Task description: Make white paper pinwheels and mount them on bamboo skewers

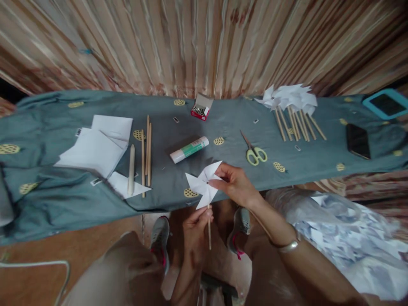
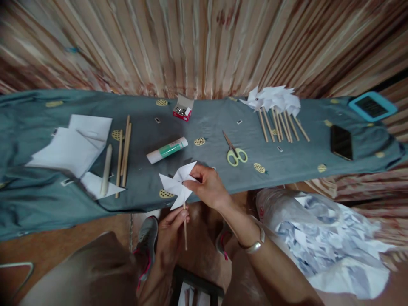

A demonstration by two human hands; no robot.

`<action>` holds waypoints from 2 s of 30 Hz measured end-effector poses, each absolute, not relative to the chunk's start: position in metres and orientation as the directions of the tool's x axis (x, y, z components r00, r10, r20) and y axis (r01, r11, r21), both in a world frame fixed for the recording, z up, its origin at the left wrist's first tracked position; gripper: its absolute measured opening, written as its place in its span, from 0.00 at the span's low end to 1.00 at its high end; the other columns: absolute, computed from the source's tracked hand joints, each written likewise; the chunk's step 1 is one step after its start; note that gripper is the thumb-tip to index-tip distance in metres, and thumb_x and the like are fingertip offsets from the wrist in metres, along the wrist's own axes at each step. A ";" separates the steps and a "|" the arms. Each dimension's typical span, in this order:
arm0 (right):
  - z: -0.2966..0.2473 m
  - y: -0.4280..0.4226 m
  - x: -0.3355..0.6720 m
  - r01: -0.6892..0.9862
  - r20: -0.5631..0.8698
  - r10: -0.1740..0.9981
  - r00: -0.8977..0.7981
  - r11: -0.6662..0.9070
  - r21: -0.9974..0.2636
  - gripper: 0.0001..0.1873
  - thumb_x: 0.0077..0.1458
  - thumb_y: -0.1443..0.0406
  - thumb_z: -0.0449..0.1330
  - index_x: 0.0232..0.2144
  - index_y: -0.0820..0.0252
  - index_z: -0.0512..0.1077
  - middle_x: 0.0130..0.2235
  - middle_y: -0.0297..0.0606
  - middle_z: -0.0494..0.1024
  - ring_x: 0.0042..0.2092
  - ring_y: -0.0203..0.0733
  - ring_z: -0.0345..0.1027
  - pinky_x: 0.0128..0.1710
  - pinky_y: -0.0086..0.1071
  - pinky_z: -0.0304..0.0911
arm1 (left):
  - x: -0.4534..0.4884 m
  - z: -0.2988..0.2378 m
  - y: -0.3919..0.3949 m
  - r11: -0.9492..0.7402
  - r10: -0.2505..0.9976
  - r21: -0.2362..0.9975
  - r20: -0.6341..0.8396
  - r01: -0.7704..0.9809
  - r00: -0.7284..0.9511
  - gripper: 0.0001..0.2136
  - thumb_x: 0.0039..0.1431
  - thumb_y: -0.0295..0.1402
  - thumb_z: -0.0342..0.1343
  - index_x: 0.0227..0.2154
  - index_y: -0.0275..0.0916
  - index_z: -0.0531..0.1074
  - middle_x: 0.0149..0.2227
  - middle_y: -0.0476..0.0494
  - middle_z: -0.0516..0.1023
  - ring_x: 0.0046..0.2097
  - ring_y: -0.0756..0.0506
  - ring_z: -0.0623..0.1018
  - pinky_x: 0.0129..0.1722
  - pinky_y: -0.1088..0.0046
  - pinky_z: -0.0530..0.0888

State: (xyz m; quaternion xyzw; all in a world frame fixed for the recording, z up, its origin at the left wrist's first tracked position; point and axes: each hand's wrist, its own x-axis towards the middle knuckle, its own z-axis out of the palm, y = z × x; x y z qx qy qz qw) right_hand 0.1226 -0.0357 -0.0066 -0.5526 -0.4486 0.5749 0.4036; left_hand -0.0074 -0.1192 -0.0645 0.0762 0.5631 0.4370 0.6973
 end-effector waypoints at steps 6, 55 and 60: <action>-0.005 -0.017 0.126 0.144 -0.414 0.904 -0.101 -0.399 -0.906 0.11 0.35 0.67 0.67 0.27 0.59 0.73 0.32 0.34 0.81 0.34 0.39 0.75 0.37 0.32 0.69 | -0.004 -0.057 -0.118 0.546 0.726 0.602 -0.687 -0.583 -0.028 0.18 0.26 0.36 0.74 0.26 0.36 0.82 0.23 0.47 0.78 0.26 0.53 0.73 0.30 0.78 0.69; 0.023 0.009 0.115 0.793 -0.478 0.878 -0.040 -0.263 -0.550 0.10 0.43 0.64 0.69 0.29 0.64 0.77 0.28 0.32 0.76 0.26 0.32 0.61 0.26 0.26 0.56 | 0.003 -0.038 -0.118 0.530 0.750 0.521 -0.656 -0.669 0.084 0.07 0.42 0.24 0.68 0.25 0.33 0.76 0.22 0.50 0.75 0.23 0.56 0.72 0.28 0.81 0.68; 0.021 0.012 0.114 0.826 -0.476 0.879 -0.026 -0.249 -0.506 0.09 0.43 0.65 0.70 0.29 0.64 0.78 0.30 0.34 0.77 0.29 0.33 0.63 0.26 0.25 0.55 | 0.003 -0.039 -0.118 0.528 0.749 0.523 -0.658 -0.669 0.076 0.07 0.41 0.23 0.68 0.26 0.33 0.76 0.22 0.50 0.75 0.23 0.56 0.72 0.28 0.81 0.68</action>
